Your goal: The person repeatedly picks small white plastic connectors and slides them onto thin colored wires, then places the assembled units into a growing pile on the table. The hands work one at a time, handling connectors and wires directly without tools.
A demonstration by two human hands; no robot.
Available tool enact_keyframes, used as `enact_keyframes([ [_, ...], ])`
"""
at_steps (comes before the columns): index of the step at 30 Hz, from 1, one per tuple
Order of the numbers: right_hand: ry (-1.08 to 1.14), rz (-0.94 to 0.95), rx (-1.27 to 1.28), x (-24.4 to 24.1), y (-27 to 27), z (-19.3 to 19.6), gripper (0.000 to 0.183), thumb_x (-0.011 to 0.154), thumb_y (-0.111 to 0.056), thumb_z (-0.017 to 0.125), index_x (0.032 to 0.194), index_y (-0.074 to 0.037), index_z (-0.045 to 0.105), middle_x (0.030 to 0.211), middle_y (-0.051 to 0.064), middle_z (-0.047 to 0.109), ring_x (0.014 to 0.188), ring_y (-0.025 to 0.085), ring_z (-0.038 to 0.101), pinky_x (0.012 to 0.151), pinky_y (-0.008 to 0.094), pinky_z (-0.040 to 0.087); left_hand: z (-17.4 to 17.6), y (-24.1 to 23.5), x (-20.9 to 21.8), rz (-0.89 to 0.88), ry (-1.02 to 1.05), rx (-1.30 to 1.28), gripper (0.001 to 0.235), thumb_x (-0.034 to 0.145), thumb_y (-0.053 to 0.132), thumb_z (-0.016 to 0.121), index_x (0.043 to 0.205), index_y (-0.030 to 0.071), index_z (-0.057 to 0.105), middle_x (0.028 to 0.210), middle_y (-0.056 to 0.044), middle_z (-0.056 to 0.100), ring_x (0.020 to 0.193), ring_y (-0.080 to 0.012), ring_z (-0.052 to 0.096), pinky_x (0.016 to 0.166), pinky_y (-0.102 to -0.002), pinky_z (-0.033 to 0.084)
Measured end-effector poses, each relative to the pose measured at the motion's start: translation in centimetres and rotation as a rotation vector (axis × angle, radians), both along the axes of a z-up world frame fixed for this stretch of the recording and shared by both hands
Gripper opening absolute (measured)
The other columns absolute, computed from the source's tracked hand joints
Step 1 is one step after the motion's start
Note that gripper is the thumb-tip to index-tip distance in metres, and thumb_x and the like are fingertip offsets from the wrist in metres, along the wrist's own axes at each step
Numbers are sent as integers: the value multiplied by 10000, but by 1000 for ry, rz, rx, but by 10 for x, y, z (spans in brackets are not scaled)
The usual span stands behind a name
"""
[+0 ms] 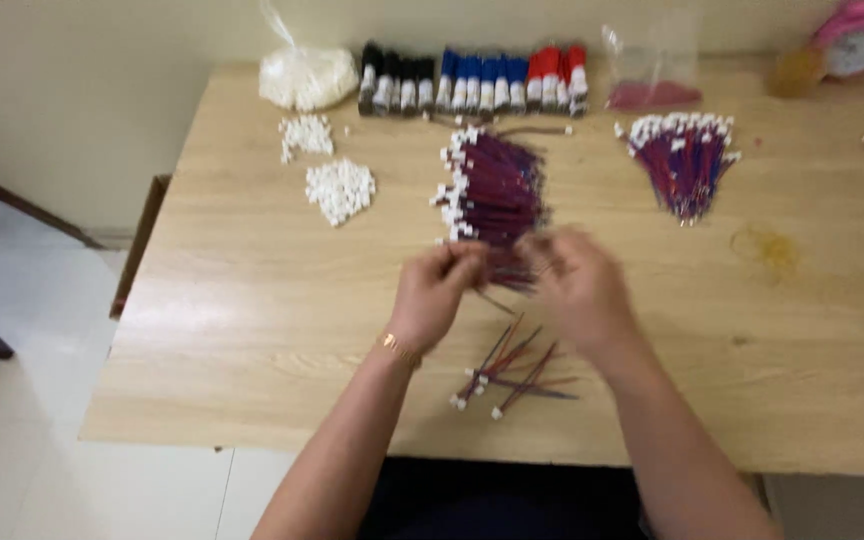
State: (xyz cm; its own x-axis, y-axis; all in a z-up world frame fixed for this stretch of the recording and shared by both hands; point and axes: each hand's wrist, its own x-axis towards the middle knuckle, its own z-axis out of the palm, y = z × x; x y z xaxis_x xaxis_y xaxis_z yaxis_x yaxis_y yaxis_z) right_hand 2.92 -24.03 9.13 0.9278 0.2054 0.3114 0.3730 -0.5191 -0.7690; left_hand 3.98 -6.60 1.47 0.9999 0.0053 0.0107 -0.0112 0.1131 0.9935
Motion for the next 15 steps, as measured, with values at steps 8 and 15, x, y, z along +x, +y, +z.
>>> enact_keyframes([
  [8,-302,-143,167,2,-44,-12,164,1065,-95,555,1082,16,674,868,145,666,839,221,646,827,353,509,-11,9,-28,18,-257,859,428,830,110,669,1248,159,590,1279,-153,519,903,-384,676,759,-545,569],
  [15,14,-115,216,-14,-33,-28,202,1072,-181,434,1148,-17,525,771,94,528,608,176,486,616,340,453,-11,-10,-87,-493,-414,1171,251,675,377,751,849,201,713,772,-37,664,735,-282,687,631,-413,560],
])
